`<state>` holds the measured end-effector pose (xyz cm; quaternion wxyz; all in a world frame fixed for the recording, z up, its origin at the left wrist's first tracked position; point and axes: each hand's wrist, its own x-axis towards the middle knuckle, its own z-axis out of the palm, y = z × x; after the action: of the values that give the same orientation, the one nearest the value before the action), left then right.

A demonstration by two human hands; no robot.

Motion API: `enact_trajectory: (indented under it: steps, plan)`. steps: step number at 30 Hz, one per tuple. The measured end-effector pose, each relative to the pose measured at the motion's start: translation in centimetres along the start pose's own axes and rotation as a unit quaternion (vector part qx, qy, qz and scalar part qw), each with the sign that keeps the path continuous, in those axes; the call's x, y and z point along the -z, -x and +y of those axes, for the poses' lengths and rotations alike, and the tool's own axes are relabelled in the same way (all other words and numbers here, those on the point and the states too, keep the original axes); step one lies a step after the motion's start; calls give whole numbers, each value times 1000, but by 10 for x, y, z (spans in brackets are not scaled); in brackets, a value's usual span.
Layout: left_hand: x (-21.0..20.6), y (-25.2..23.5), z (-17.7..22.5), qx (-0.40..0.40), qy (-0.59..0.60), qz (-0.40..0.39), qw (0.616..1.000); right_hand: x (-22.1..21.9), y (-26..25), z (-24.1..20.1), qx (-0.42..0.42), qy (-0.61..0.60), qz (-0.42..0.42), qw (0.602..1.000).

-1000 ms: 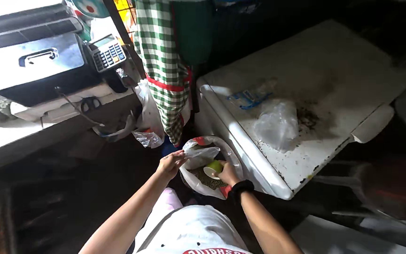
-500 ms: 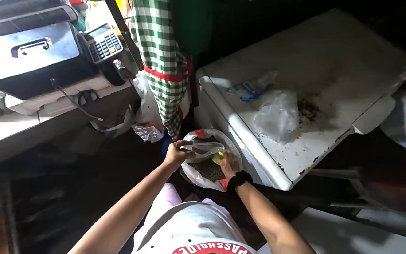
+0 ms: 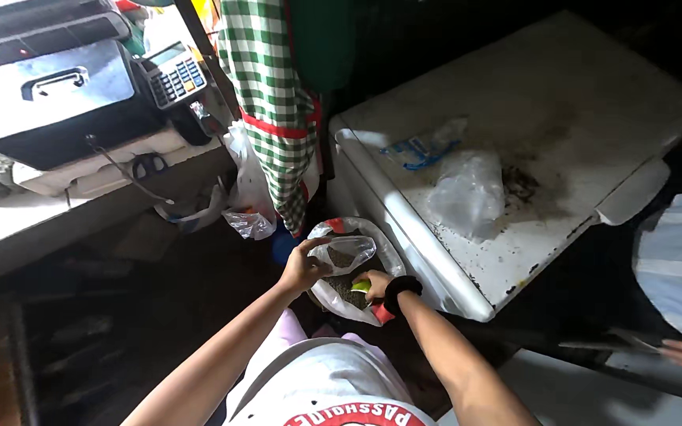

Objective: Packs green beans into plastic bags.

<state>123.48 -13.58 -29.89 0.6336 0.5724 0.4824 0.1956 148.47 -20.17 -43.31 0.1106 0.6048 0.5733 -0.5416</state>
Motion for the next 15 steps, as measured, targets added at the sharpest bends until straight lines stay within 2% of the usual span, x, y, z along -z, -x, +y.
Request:
enact_trajectory:
  steps: [3,6,8,12,15]
  plan:
    - [1,6,8,-22,-121,-18,992,8,2,-1,-30,-72,-23,997]
    - [1,7,20,1,-203,-78,976,15,14,0,-31,-189,-18,981]
    - [0,4,21,11,-204,-96,974,23,34,-5,4,-273,-25,962]
    - [-6,-1,24,0,-207,-78,975,26,67,-2,99,-416,13,904]
    - [-7,-1,25,-22,-200,-74,977,34,98,-7,129,-460,34,878]
